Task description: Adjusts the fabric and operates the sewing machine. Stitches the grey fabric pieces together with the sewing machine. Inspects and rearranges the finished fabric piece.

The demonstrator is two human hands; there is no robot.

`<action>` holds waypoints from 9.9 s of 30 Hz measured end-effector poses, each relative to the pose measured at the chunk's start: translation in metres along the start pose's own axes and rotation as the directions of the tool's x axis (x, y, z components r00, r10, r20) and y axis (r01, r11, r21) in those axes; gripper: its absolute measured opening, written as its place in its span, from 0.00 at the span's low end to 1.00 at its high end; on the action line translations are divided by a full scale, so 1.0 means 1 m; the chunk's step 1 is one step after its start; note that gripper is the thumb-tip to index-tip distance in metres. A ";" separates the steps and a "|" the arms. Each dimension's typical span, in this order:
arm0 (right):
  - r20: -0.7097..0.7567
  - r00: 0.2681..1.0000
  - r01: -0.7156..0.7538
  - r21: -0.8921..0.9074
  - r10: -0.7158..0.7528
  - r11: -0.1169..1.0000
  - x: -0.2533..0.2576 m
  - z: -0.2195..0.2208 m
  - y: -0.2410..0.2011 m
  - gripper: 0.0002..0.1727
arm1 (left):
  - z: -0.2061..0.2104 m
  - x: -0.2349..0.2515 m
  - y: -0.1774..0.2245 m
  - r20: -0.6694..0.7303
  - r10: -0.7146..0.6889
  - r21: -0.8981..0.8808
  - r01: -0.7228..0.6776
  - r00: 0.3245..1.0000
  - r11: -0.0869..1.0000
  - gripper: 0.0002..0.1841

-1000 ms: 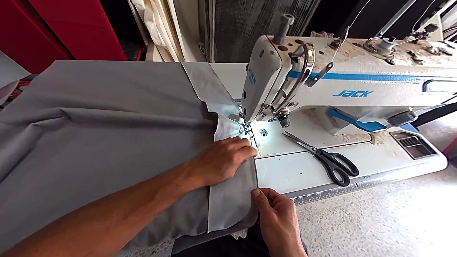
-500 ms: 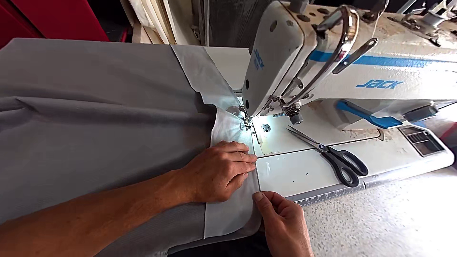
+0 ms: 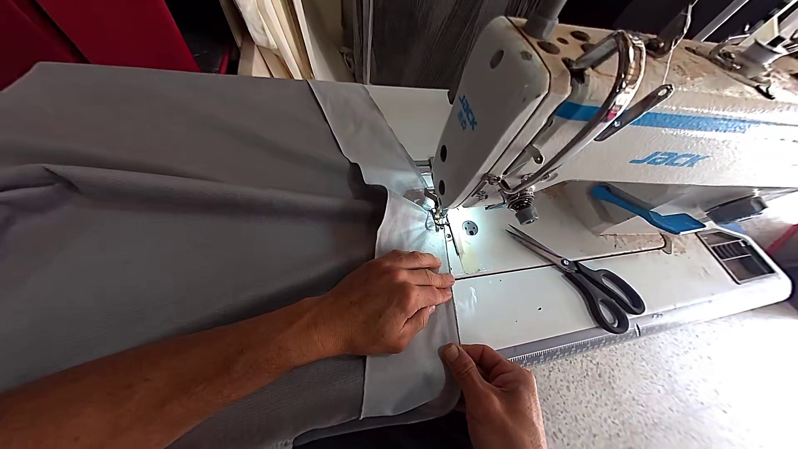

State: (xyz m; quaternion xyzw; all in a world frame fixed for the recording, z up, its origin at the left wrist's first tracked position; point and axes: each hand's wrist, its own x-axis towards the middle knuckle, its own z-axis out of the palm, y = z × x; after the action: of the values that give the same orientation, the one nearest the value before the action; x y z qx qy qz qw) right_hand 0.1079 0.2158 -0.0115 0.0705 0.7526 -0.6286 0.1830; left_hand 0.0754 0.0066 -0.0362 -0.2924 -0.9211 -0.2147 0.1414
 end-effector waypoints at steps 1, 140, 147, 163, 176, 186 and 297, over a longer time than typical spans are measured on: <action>0.002 1.000 0.002 -0.002 -0.002 1.000 0.000 0.000 0.000 0.07 | 0.000 0.000 0.000 0.001 0.000 -0.001 0.000 1.000 1.000 0.20; 0.187 0.962 -0.127 -0.339 0.199 0.932 0.072 -0.017 -0.053 0.12 | 0.013 0.024 -0.007 -0.112 -0.136 0.225 0.158 0.984 0.961 0.23; 0.185 0.962 -0.127 -0.341 0.199 0.932 0.077 -0.013 -0.056 0.13 | 0.011 0.025 -0.012 -0.107 -0.128 0.244 0.151 0.986 0.958 0.23; 0.171 0.967 -0.108 -0.392 0.187 0.914 0.087 -0.003 -0.063 0.14 | 0.006 0.020 -0.026 -0.109 -0.019 0.248 0.046 0.994 0.968 0.22; 0.143 0.973 -0.112 -0.392 0.180 0.913 0.096 0.004 -0.069 0.14 | 0.001 0.023 -0.035 -0.107 0.010 0.267 0.019 0.994 0.964 0.21; 0.125 0.977 -0.110 -0.404 0.175 0.908 0.103 0.009 -0.074 0.15 | 0.001 0.024 -0.037 -0.118 0.005 0.264 0.027 0.993 0.964 0.22; 0.223 0.943 0.199 0.218 -0.247 0.955 0.010 -0.033 0.040 0.06 | -0.012 -0.033 0.202 -0.194 -0.960 -0.846 0.460 0.204 0.269 0.05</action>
State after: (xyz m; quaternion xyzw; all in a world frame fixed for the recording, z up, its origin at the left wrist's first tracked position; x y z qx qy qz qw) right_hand 0.1060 0.2548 -0.0474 -0.0772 0.6626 -0.7190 0.1951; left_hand 0.2248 0.1337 0.0250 0.2948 -0.6699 -0.6375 0.2407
